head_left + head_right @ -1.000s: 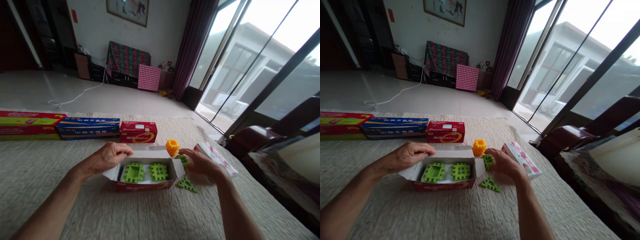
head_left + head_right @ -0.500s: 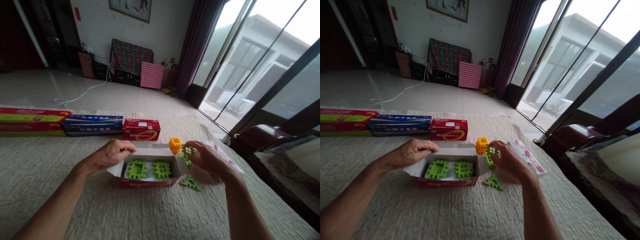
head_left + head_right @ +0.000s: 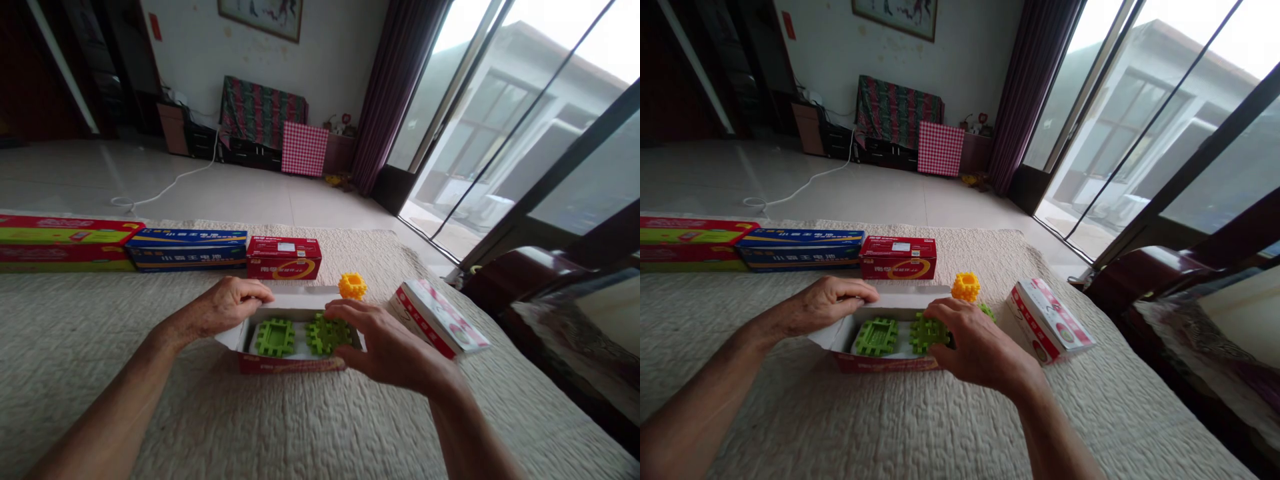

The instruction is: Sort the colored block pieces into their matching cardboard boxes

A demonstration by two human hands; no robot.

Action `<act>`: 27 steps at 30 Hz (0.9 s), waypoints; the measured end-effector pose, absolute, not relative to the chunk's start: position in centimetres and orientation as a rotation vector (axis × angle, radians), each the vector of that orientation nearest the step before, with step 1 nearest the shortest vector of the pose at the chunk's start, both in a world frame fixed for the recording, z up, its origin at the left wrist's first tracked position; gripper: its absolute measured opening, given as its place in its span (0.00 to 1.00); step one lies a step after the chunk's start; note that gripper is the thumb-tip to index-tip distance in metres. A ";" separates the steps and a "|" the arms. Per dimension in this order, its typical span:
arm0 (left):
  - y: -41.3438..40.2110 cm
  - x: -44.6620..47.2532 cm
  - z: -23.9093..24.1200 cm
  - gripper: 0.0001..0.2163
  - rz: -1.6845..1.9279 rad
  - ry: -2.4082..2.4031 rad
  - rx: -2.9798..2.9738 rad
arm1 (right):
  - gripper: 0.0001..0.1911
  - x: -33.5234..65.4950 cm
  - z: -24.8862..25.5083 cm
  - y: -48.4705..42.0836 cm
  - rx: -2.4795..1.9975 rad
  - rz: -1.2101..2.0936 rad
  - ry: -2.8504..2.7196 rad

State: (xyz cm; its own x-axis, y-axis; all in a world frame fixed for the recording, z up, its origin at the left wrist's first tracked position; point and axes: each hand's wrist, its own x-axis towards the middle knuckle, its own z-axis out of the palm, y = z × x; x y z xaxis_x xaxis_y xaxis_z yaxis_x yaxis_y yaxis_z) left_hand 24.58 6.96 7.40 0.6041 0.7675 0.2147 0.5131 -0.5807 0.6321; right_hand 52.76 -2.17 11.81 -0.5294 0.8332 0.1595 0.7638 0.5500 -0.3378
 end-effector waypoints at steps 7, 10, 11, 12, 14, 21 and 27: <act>7.0 24.6 7.4 0.14 0.627 1.018 2.318 | 0.14 52.7 12.3 -2.4 -1.379 0.348 -2.485; 7.1 24.5 7.3 0.14 0.614 1.016 2.323 | 0.08 52.3 11.8 -2.2 -1.359 0.358 -2.547; 7.1 24.5 7.3 0.14 0.611 1.016 2.324 | 0.07 52.1 11.7 -2.1 -1.351 0.351 -2.573; 7.1 24.5 7.4 0.14 0.611 1.019 2.324 | 0.08 52.0 11.5 -2.0 -1.347 0.342 -2.595; 7.0 24.5 7.4 0.14 0.620 1.024 2.324 | 0.10 51.8 11.3 -1.9 -1.341 0.335 -2.630; 7.0 24.6 7.2 0.14 0.630 1.003 2.337 | 0.12 51.4 11.4 -2.1 -1.362 0.330 -2.677; 7.2 24.5 7.0 0.14 0.629 0.999 2.334 | 0.12 51.1 11.4 -2.0 -1.413 0.309 -2.719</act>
State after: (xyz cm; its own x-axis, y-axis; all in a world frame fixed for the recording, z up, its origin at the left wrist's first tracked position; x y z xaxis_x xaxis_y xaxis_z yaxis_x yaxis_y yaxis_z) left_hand 24.46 7.17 7.03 0.6201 0.7564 0.2084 0.5152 -0.5929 0.6189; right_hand 51.13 -1.95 11.43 -0.5775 0.8155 -0.0372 0.8031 0.5593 -0.2054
